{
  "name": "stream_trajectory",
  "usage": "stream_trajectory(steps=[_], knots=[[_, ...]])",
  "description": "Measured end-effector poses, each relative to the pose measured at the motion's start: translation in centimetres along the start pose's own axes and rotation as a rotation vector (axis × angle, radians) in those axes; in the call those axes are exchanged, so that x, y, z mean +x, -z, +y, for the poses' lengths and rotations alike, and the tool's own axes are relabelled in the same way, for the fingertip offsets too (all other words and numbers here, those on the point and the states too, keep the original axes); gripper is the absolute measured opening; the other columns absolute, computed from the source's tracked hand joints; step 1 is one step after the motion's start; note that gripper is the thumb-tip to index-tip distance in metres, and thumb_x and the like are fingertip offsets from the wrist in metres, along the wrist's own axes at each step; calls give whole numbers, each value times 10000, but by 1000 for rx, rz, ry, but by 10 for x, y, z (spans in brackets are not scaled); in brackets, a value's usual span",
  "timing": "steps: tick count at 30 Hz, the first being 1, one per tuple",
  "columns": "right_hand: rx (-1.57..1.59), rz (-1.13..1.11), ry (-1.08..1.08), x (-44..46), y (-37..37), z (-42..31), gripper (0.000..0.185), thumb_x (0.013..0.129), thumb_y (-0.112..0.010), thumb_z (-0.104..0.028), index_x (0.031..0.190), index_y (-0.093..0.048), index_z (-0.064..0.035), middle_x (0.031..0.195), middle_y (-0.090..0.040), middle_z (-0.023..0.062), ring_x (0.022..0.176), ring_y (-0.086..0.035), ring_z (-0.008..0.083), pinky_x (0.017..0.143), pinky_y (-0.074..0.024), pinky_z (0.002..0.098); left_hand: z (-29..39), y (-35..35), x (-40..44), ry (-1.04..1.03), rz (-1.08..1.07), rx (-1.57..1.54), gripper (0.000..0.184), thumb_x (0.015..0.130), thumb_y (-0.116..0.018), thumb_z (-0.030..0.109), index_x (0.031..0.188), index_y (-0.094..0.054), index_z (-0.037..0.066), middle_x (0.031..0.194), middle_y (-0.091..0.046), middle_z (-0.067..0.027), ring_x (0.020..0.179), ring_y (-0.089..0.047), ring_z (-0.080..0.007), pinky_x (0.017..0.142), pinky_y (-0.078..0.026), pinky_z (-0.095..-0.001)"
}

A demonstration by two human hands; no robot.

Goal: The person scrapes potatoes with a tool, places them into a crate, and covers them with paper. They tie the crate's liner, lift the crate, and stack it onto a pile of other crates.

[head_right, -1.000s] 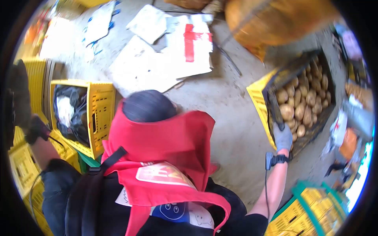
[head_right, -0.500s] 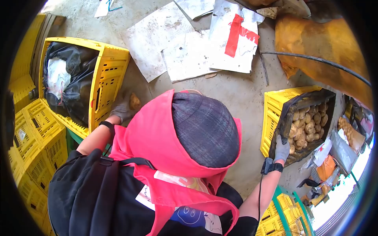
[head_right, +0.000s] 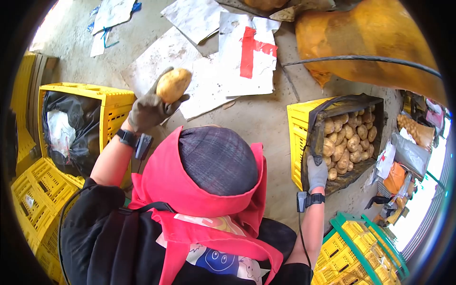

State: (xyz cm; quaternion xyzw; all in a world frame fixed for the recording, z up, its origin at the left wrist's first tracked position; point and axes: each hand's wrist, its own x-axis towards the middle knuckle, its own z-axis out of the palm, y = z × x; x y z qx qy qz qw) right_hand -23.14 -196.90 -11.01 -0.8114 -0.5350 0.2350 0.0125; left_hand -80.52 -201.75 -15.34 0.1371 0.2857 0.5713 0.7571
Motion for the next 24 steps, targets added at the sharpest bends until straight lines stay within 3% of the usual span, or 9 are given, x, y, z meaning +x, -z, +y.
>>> stream_trajectory(steps=[2, 4, 6, 8, 10, 14, 16, 21, 24], knots=[[2, 21, 12, -2, -4, 2, 389, 908, -702, -359, 1044, -716, 5, 963, -753, 175, 907, -717, 302, 829, -528, 391, 7, 4, 20, -45, -226, -188, 839, 911, -691, 220, 1604, -230, 119, 1604, -342, -149, 1336, -521, -312, 1074, -499, -341], [-93, 39, -4, 8, 0, 13, 429, 891, -702, -417, 1045, -722, -17, 987, -749, 196, 952, -712, 356, 849, -527, 421, 19, -1, 43, 264, -267, -433, 919, 897, -730, 262, 1612, -180, 88, 1626, -301, -163, 1337, -518, -305, 1051, -515, -349], [-129, 26, -36, 9, -3, 18, 462, 867, -696, -475, 1016, -728, -39, 997, -746, 201, 993, -703, 376, 876, -524, 436, 24, -31, 51, 252, -268, -424, 964, 878, -764, 338, 1610, -191, 81, 1615, -333, -168, 1316, -539, -278, 1012, -532, -325], [-107, 18, -51, 10, -3, 18, 459, 856, -695, -474, 1003, -728, -40, 998, -746, 198, 997, -704, 371, 882, -527, 434, 27, -65, 52, 122, -332, -498, 911, 851, -723, 201, 1596, -222, 46, 1531, -454, -201, 1147, -651, -244, 944, -546, -311], [-108, 18, -47, 8, -3, 18, 452, 852, -689, -458, 1005, -727, -34, 1008, -743, 205, 1013, -701, 377, 883, -531, 446, 30, -69, 54, 107, -334, -445, 920, 858, -740, 201, 1601, -215, 61, 1604, -343, -212, 1118, -659, -204, 916, -551, -311], [-118, 1, -54, 1, 9, 3, 458, 868, -663, -439, 1051, -721, -24, 1021, -727, 237, 1034, -684, 404, 884, -524, 464, 30, -80, 68, -59, -424, -173, 815, 913, -711, 248, 1587, -274, 104, 1538, -431, -116, 1229, -551, -203, 990, -493, -286], [-94, -27, -96, -3, 14, -9, 467, 855, -666, -447, 1062, -714, -31, 1051, -721, 242, 1069, -673, 411, 919, -522, 469, 44, -96, 67, 150, -452, -283, 736, 947, -659, 310, 1578, -312, 161, 1511, -453, -92, 1209, -550, -231, 980, -494, -308], [-108, -23, -68, -2, 9, 4, 486, 850, -630, -464, 1118, -718, -69, 1120, -695, 262, 1115, -643, 430, 960, -510, 485, 63, -173, 67, 35, -332, 7, 900, 835, -797, 310, 1575, -309, 152, 1516, -439, -121, 1333, -501, -300, 1089, -449, -435], [-93, -42, -78, -12, 24, -15, 456, 880, -608, -432, 1133, -712, -68, 1099, -696, 261, 1107, -645, 428, 930, -517, 480, 60, -190, 82, -3, -452, 318, 943, 814, -829, 312, 1574, -303, 123, 1516, -442, -114, 1342, -503, -299, 1098, -443, -435]])
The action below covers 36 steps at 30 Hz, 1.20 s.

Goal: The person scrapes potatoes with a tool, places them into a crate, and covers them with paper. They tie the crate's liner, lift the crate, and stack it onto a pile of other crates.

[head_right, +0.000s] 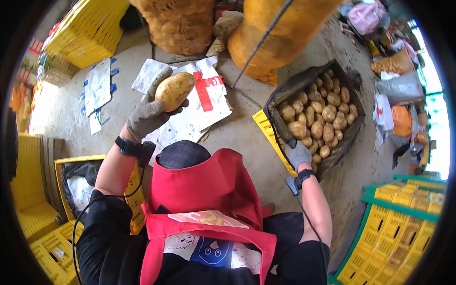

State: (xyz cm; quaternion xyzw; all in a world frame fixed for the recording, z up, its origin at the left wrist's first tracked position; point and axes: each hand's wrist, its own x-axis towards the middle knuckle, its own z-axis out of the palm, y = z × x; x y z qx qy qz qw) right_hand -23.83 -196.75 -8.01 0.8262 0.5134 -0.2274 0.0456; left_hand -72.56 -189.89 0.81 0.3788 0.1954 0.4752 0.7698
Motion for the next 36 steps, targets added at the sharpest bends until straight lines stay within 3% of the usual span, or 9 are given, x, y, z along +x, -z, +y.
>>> stream_trajectory(steps=[5, 10, 16, 20, 24, 26, 30, 33, 36], knots=[[25, -28, -23, -1, 4, 5, 453, 898, -590, -458, 1144, -725, -101, 1115, -702, 251, 1122, -649, 416, 941, -521, 465, -9, -34, 51, 49, -138, 454, 918, 765, -882, 231, 1520, -396, 43, 1411, -547, -68, 1282, -530, -172, 1106, -420, -335], [-81, -75, 40, 8, 9, 18, 611, 882, -604, -550, 1228, -660, -49, 1210, -688, 234, 1147, -657, 377, 965, -514, 451, -47, -66, 113, 138, -309, 703, 992, 691, -913, 160, 1528, -392, 50, 1436, -522, -79, 1350, -483, -207, 1153, -364, -358], [-77, -308, 110, -12, 76, 4, 514, 858, -645, -398, 1178, -660, 3, 1138, -713, 223, 1090, -685, 335, 938, -527, 404, -91, -114, 175, 311, -573, 786, 862, 724, -848, 63, 1483, -440, 39, 1386, -567, -63, 1277, -535, -171, 1117, -417, -339], [909, -331, 443, -8, 77, 30, 723, 922, -683, -483, 1423, -496, 4, 1264, -654, 189, 1130, -661, 282, 906, -549, 379, -131, -148, 203, 358, -647, 629, 855, 712, -805, -28, 1483, -439, 28, 1388, -568, -68, 1273, -542, -161, 1116, -428, -334], [1547, -621, 389, -27, 106, 20, 785, 929, -703, -490, 1495, -404, -37, 1264, -589, 99, 1114, -626, 197, 946, -547, 320, -174, -165, 215, 190, -701, 634, 888, 732, -830, -20, 1505, -397, 40, 1420, -550, -81, 1315, -523, -182, 1103, -454, -338], [1617, -503, 248, -24, 95, 27, 743, 918, -750, -390, 1476, -415, -31, 1289, -583, 94, 1123, -616, 192, 982, -530, 312, -195, -175, 209, 240, -636, 521, 904, 768, -841, -5, 1529, -355, 42, 1436, -538, -98, 1325, -517, -185, 1111, -451, -336], [1376, -51, 448, -8, 76, 42, 757, 821, -859, -221, 1422, -454, -3, 1294, -599, 106, 1134, -598, 173, 1019, -503, 317, -206, -167, 199, 521, -566, 424, 872, 827, -809, -3, 1549, -323, 51, 1439, -543, -104, 1313, -544, -207, 1099, -472, -367], [954, 189, 619, -12, 73, 43, 780, 777, -894, -238, 1395, -485, 5, 1330, -595, 132, 1218, -581, 204, 1054, -478, 342, -202, -169, 191, 752, -445, 403, 728, 918, -770, 200, 1523, -380, 90, 1229, -646, -46, 1013, -636, -105, 827, -534, -256], [855, 301, 705, -13, 68, 41, 787, 771, -900, -254, 1389, -487, 4, 1312, -611, 145, 1187, -602, 207, 1040, -489, 348, -207, -169, 192, 777, -402, 404, 635, 955, -728, 263, 1486, -421, 97, 1157, -648, -22, 895, -610, -72, 744, -496, -225]])
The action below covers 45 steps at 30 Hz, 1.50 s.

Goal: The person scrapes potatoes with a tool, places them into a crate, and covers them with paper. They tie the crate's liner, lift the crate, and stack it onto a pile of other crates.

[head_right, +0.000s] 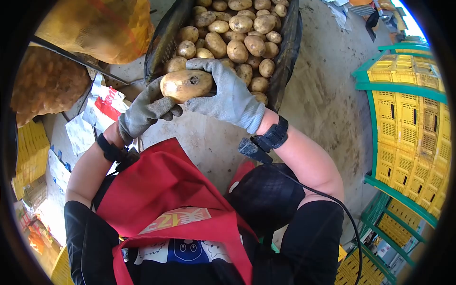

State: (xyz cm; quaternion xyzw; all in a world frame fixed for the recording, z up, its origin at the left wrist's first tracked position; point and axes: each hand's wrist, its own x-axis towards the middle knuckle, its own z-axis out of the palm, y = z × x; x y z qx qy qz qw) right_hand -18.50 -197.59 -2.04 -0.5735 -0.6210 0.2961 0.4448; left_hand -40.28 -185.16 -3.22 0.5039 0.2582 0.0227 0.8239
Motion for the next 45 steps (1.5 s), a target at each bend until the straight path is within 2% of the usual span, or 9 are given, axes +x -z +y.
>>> stream_trajectory(steps=[11, 14, 17, 19, 23, 27, 34, 39, 45], knots=[[-140, -29, 148, 8, -9, -22, 668, 786, -890, -207, 1327, -550, -11, 1259, -642, 152, 1169, -624, 258, 1011, -501, 370, -23, 17, 7, -266, -82, -137, 717, 875, -816, 205, 1462, -418, 103, 1372, -552, -78, 1204, -591, -199, 964, -550, -363], [270, -99, -152, 17, -18, -36, 621, 853, -827, -199, 1368, -537, -11, 1273, -644, 135, 1170, -620, 225, 1013, -497, 363, 20, 18, -14, -435, 0, 38, 810, 782, -908, 210, 1445, -451, 113, 1362, -566, -55, 1237, -569, -191, 1025, -511, -373], [-188, -380, -361, 18, -20, -5, 539, 852, -776, -232, 1316, -594, -28, 1088, -695, 125, 923, -676, 242, 849, -545, 372, 105, 30, -65, -573, -43, -7, 840, 793, -894, 293, 1469, -427, 117, 1364, -564, -76, 1250, -570, -226, 1061, -480, -406], [-519, -372, -163, 5, -29, 22, 644, 872, -707, -366, 1399, -518, -48, 1263, -633, 243, 1109, -645, 408, 956, -518, 488, 159, 27, -112, -767, -6, 87, 812, 824, -856, 357, 1470, -424, 119, 1375, -563, -96, 1248, -578, -249, 1048, -493, -409], [-742, -460, -250, -7, -48, 53, 706, 900, -644, -358, 1511, -372, -130, 1389, -547, 259, 1218, -566, 483, 1008, -485, 525, 290, 20, -171, -1009, 197, 100, 673, 950, -714, 401, 1491, -417, 133, 1406, -562, -99, 1231, -603, -248, 969, -546, -353], [-790, -406, -212, -3, -46, 27, 575, 859, -656, -228, 1389, -490, -77, 1235, -627, 267, 1033, -654, 456, 868, -539, 528, 358, 35, -204, -1121, 24, 28, 508, 1054, -549, 332, 1494, -443, 102, 1398, -569, -125, 1260, -596, -236, 1054, -509, -291], [-786, -382, -269, -9, -51, 39, 501, 871, -564, -142, 1370, -523, -139, 1289, -614, 225, 1085, -648, 439, 913, -527, 550, 327, 53, -212, -1188, 320, -57, 440, 1064, -535, 248, 1452, -495, 44, 1358, -608, -130, 1234, -616, -240, 1064, -500, -345], [-868, -265, -185, -9, -60, 37, 427, 814, -578, -68, 1239, -609, -93, 1067, -705, 214, 968, -690, 416, 814, -551, 519, 355, 49, -225, -1222, 787, 473, 413, 1026, -624, 289, 1371, -591, 64, 1259, -677, -43, 1080, -660, -137, 887, -532, -275], [-901, -396, -321, -3, -60, 34, 441, 838, -607, -107, 1278, -573, -119, 1206, -659, 189, 1042, -673, 402, 851, -547, 516, 396, 78, -218, -1176, 942, 849, 402, 1017, -645, 277, 1343, -614, 44, 1196, -690, -27, 1026, -645, -97, 883, -523, -251]])
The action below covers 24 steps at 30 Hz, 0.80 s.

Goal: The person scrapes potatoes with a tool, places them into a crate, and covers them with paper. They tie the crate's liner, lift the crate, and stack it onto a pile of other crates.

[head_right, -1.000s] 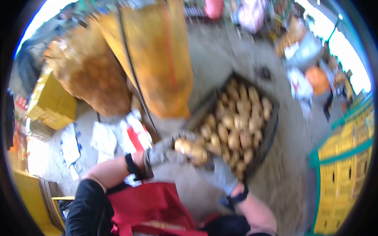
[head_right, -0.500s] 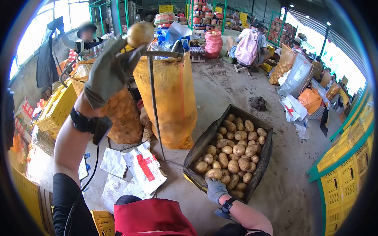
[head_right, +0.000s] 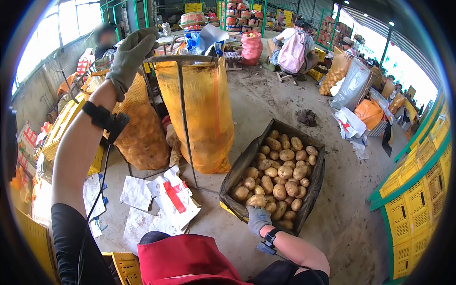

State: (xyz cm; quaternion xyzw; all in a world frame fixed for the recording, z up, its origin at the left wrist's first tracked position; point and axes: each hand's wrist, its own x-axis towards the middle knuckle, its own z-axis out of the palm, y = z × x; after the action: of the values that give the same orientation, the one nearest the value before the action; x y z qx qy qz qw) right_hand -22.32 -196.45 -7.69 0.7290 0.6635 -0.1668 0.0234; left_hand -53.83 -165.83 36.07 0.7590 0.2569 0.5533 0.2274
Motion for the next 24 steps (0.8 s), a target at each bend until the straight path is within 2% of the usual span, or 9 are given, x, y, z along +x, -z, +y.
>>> stream_trajectory(steps=[2, 5, 6, 7, 8, 10, 13, 19, 24], knots=[[-11, 4, -1, -1, -5, 2, 443, 834, -611, -108, 1276, -574, -122, 1205, -658, 186, 1052, -669, 396, 849, -548, 509, -4, -6, 16, 67, -24, 154, 383, 1021, -637, 268, 1322, -632, 31, 1120, -696, -7, 944, -620, -69, 853, -515, -234], [-28, 48, 12, -4, -4, -2, 443, 835, -620, -109, 1275, -575, -127, 1202, -656, 177, 1079, -655, 383, 844, -549, 500, -25, -13, 63, -82, -233, 240, 290, 1013, -618, 232, 1227, -694, 52, 1049, -710, -6, 924, -636, -71, 820, -526, -247], [-31, 48, 11, -3, -3, -1, 441, 837, -624, -109, 1275, -577, -131, 1201, -655, 174, 1089, -648, 378, 842, -548, 498, -27, -19, 77, 76, -372, 250, 319, 1049, -571, 243, 1319, -649, 91, 1101, -697, -5, 958, -629, -100, 880, -525, -260], [-40, 54, 14, -3, -1, 0, 439, 838, -629, -108, 1274, -578, -135, 1201, -653, 170, 1099, -642, 373, 840, -547, 496, -30, -28, 90, 78, -383, 255, 319, 1049, -571, 243, 1319, -649, 91, 1101, -697, -5, 958, -629, -100, 880, -525, -260], [-52, 60, 19, -5, 4, -2, 422, 856, -622, -118, 1275, -581, -140, 1175, -656, 163, 1081, -651, 369, 831, -547, 498, -26, -37, 99, 14, -647, 559, 338, 1048, -559, 267, 1330, -640, 98, 1125, -696, -27, 993, -637, -128, 912, -529, -298], [-63, 55, 30, -2, 0, -3, 412, 861, -613, -121, 1271, -581, -141, 1159, -658, 157, 1065, -655, 363, 819, -547, 493, -23, -58, 111, 151, -940, 1040, 422, 1018, -557, 335, 1379, -602, 120, 1177, -693, -85, 1052, -656, -208, 976, -525, -390], [-127, 196, 98, -4, -5, 6, 389, 858, -591, -127, 1245, -567, -140, 1100, -665, 129, 1008, -669, 334, 771, -546, 468, -31, -69, 119, 379, -981, 1105, 449, 958, -612, 331, 1349, -622, 112, 1164, -698, -91, 1008, -659, -212, 943, -526, -403], [-25, 132, 130, -3, -4, 7, 418, 842, -611, -157, 1256, -561, -138, 1106, -652, 108, 1006, -658, 320, 777, -532, 459, -69, -72, 138, 439, -1009, 1195, 454, 944, -630, 305, 1353, -610, 110, 1167, -694, -93, 1017, -657, -216, 942, -527, -401], [16, 245, 124, 3, -15, 15, 428, 866, -590, -177, 1290, -563, -130, 1136, -633, 117, 977, -633, 324, 783, -518, 459, -87, -62, 131, 463, -1016, 1252, 460, 931, -644, 283, 1355, -600, 109, 1170, -691, -95, 1024, -655, -218, 941, -528, -400]])
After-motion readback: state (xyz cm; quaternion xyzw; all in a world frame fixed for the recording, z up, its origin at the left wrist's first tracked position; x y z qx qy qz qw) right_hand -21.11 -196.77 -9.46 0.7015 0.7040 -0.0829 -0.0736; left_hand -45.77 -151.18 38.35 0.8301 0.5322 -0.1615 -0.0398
